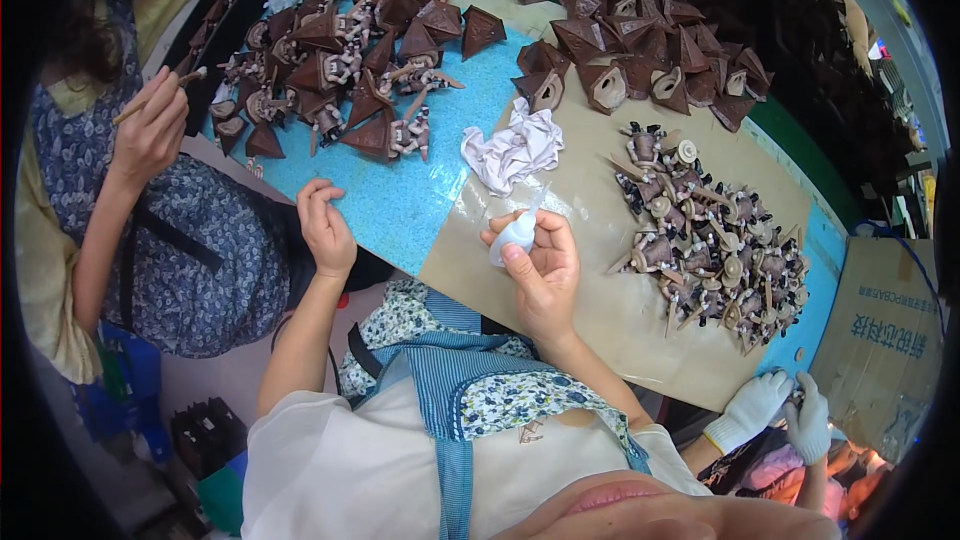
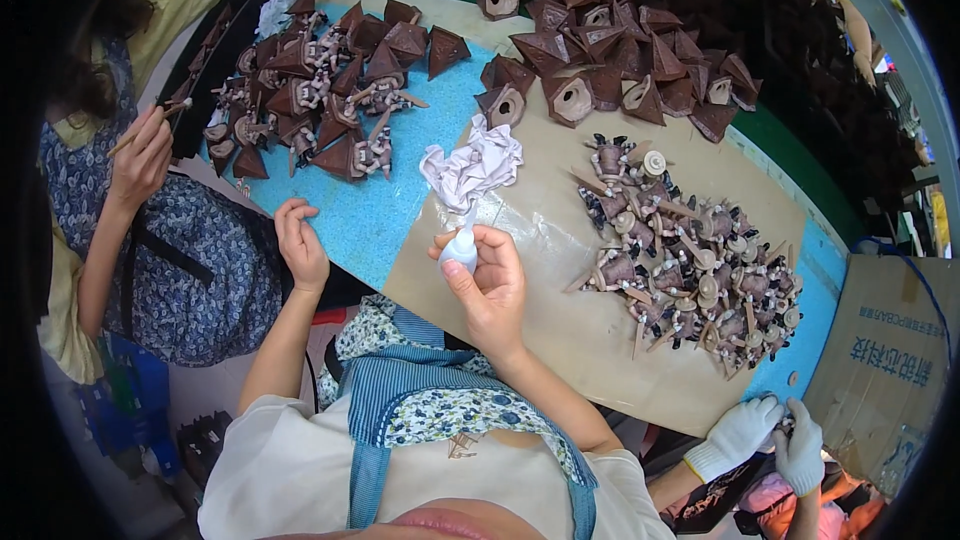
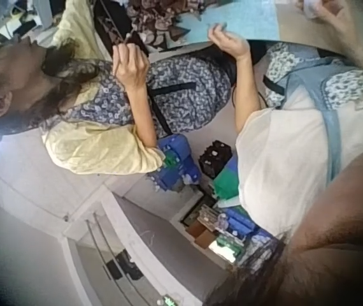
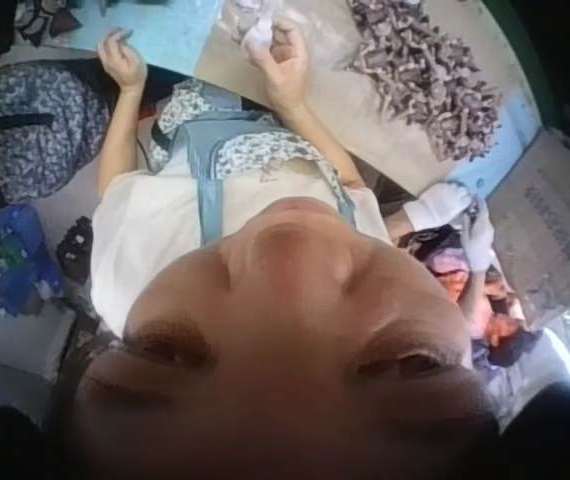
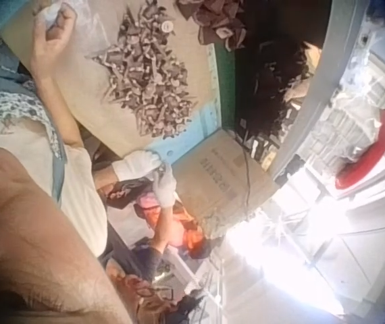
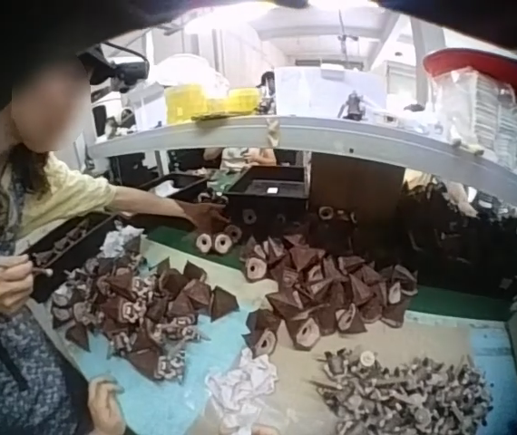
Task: The person applies glue from a bottle to figurine bases and attaches small figurine characters to them by hand, then wipes excess glue with a cloth.
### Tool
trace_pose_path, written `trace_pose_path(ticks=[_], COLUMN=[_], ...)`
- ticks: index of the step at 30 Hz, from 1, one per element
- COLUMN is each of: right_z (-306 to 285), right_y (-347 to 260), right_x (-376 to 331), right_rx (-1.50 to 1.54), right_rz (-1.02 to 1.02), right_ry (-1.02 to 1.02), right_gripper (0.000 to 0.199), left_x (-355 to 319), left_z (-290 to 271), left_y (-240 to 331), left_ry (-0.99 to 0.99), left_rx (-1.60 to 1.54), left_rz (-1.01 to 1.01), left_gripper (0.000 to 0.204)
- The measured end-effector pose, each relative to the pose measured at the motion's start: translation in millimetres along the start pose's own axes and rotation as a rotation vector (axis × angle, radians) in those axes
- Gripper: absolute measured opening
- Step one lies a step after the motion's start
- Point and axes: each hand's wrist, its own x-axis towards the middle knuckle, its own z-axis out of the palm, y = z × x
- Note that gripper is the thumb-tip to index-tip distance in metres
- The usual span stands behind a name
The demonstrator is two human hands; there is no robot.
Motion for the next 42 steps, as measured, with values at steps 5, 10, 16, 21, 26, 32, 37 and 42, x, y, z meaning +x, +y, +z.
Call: trace_pose_path(ticks=[5, 10, 16, 21, 26, 32, 37, 42], right_z=[0.5, 3.4, -1.3, -6.3, -3.6, -10.4, -12.4, -4.2], right_y=[-0.2, -1.0, -8.2, -11.4, -6.1, -0.5, 1.9, -4.6], right_x=[-1.5, -1.8, 1.2, -1.4, 2.8, 6.2, 7.2, 3.5], right_rx=[-0.002, -0.052, -0.054, -0.085, -0.116, -0.123, -0.106, -0.115], right_rz=[-0.013, -0.075, -0.069, 0.018, 0.036, 0.047, 0.01, 0.007], right_ry=[0.01, -0.015, 0.046, 0.113, 0.188, 0.244, 0.285, 0.284], right_gripper=[0.033, 0.033, 0.033, 0.034, 0.034, 0.034, 0.033, 0.032], left_x=[3.9, 4.6, 19.7, 157.5, 270.0, 324.7, 307.6, 329.5], left_z=[1.6, 3.7, 2.7, 7.0, 110.9, 241.5, 253.3, 226.1], left_y=[7.6, 5.5, 29.0, 139.0, 150.5, 119.2, 135.5, 101.7], left_ry=[-0.004, 0.028, 0.195, -0.182, -0.655, -0.839, -0.838, -0.657], left_rx=[0.018, 0.01, -0.229, -0.093, 0.082, 0.546, 0.547, 0.516], left_rz=[-0.017, -0.033, -0.109, 0.492, 0.285, 0.233, 0.128, 0.393], left_gripper=[0.016, 0.016, 0.018, 0.006, 0.032, 0.052, 0.046, 0.046])
